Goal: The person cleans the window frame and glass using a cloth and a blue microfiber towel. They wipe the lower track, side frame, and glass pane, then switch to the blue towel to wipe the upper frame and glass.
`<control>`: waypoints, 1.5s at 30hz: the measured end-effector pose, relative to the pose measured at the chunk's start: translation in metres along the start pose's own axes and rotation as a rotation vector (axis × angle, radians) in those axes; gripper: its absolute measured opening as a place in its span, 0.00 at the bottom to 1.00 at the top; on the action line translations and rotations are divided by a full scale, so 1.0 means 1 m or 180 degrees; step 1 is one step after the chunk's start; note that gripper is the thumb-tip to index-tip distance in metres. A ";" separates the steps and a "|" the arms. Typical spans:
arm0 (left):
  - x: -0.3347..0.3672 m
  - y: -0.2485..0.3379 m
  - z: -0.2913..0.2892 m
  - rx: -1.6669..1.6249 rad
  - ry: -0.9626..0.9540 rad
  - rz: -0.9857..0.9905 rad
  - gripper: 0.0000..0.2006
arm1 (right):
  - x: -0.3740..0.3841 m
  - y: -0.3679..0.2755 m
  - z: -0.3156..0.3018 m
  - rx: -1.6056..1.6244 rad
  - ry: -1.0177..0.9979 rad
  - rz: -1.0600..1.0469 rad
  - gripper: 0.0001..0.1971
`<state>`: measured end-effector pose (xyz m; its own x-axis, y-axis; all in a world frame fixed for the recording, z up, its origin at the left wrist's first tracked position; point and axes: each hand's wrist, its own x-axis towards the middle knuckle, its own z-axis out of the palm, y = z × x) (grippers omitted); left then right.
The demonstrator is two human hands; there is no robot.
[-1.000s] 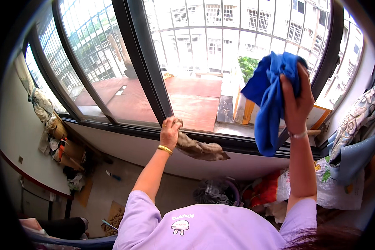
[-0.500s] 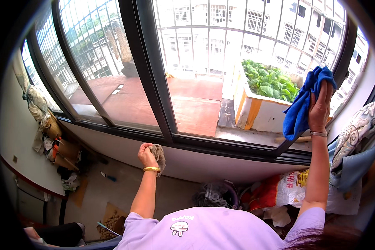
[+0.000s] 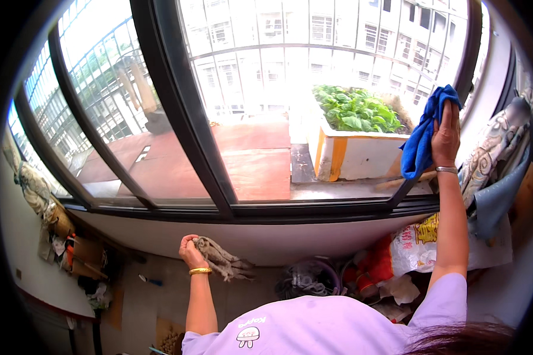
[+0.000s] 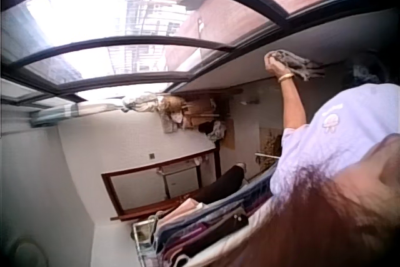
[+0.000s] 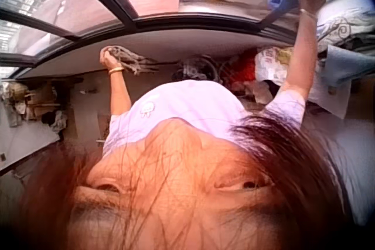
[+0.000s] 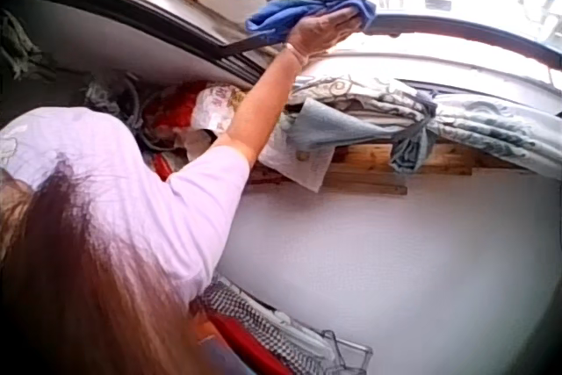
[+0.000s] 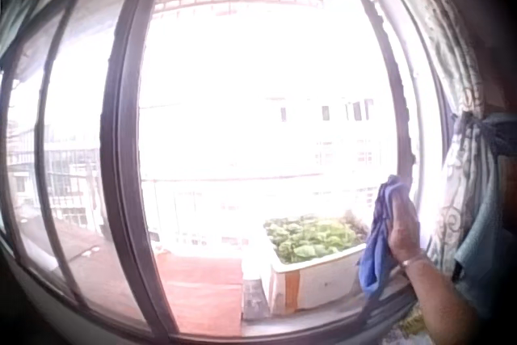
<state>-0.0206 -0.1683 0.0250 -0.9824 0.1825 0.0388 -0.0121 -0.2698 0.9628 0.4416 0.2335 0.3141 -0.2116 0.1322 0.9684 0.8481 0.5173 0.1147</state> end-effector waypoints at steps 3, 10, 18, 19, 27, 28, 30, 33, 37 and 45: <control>-0.002 -0.002 0.000 0.0078 -0.0222 0.0112 0.11 | -0.003 0.014 -0.001 -0.0209 -0.0017 0.0013 0.32; -0.028 0.005 0.009 -0.0072 -0.0858 -0.0216 0.10 | 0.006 0.025 -0.019 -0.0418 -0.0188 0.0106 0.29; -0.037 -0.011 -0.009 0.0340 -0.0570 -0.0316 0.10 | 0.004 0.073 -0.013 -0.0850 -0.0375 0.0626 0.30; -0.039 -0.010 -0.010 0.0370 -0.0522 -0.0304 0.10 | 0.004 0.077 -0.011 -0.0945 -0.0424 0.0732 0.30; -0.044 -0.024 -0.015 0.0504 -0.0619 -0.0380 0.11 | 0.022 0.100 -0.004 -0.1464 -0.0607 0.1275 0.24; -0.047 -0.026 -0.012 0.0482 -0.0634 -0.0431 0.11 | 0.025 0.105 -0.004 -0.1488 -0.0693 0.1377 0.24; -0.049 -0.032 -0.009 0.0494 -0.0684 -0.0419 0.11 | 0.033 0.120 -0.004 -0.1530 -0.0862 0.1584 0.25; -0.057 -0.030 -0.011 0.0420 -0.0648 -0.0547 0.11 | 0.038 0.132 -0.002 -0.2012 -0.1181 0.1512 0.28; -0.059 -0.031 -0.019 0.0714 -0.0511 -0.0504 0.12 | 0.052 0.146 -0.014 -0.2093 -0.1585 0.1676 0.29; -0.079 -0.033 -0.024 0.0978 -0.0397 -0.0220 0.11 | 0.065 0.185 -0.011 -0.2227 -0.2081 0.1969 0.24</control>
<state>0.0531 -0.1963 -0.0165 -0.9506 0.3100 -0.0152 -0.0025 0.0414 0.9991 0.5903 0.3287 0.4006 0.2983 0.7219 0.6244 0.9365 -0.3477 -0.0454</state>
